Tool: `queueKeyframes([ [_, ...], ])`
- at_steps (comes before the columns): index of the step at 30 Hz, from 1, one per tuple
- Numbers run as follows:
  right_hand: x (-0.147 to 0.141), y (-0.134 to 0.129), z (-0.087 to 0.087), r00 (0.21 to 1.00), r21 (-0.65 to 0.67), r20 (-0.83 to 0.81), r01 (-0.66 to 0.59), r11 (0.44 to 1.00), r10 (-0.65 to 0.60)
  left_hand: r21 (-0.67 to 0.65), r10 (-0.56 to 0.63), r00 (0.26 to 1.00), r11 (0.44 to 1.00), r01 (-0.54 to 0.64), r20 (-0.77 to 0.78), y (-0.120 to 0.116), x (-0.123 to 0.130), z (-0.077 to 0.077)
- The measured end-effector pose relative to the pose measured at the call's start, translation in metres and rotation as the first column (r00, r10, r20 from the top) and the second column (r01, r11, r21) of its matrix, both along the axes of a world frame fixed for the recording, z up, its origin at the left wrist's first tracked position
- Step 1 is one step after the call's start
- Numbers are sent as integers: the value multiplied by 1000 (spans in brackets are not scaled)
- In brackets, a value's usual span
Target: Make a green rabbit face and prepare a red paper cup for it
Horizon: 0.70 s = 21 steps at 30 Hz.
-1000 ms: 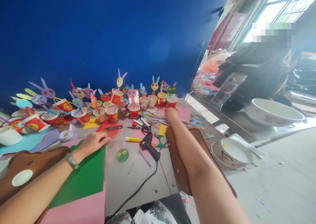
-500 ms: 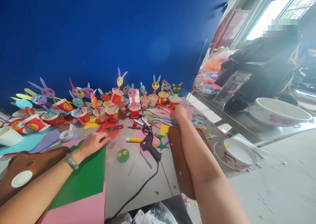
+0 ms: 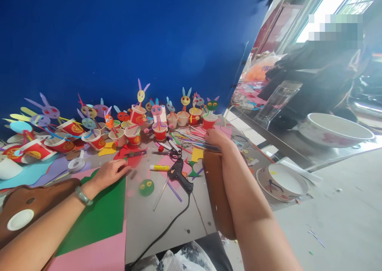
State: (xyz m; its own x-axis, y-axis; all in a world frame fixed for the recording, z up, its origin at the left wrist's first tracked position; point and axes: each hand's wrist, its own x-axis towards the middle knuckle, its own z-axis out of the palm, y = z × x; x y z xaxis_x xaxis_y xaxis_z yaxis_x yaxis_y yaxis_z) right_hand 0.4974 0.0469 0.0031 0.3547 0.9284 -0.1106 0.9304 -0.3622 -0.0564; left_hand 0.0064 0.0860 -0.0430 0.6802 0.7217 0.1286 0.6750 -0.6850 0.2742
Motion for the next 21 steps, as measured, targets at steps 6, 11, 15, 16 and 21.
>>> queueKeyframes([
  [6,5,-7,-1,999,-42,40,-32,999,34,0,-6,999,1000,6,35,0,-1,-1],
  [11,4,-1,-7,996,-46,72,-42,998,45,20,-3,999,1000,2,42,0,-1,-4],
  [15,1,1,-10,992,-54,83,-90,994,94,23,-7,999,1000,6,46,0,-1,-4],
  [16,1,1,-11,991,-57,86,-98,994,103,20,-9,999,1000,8,46,0,0,-4],
  [21,0,-1,-9,988,-67,100,-108,992,115,18,-8,999,1000,7,42,0,0,-3],
])
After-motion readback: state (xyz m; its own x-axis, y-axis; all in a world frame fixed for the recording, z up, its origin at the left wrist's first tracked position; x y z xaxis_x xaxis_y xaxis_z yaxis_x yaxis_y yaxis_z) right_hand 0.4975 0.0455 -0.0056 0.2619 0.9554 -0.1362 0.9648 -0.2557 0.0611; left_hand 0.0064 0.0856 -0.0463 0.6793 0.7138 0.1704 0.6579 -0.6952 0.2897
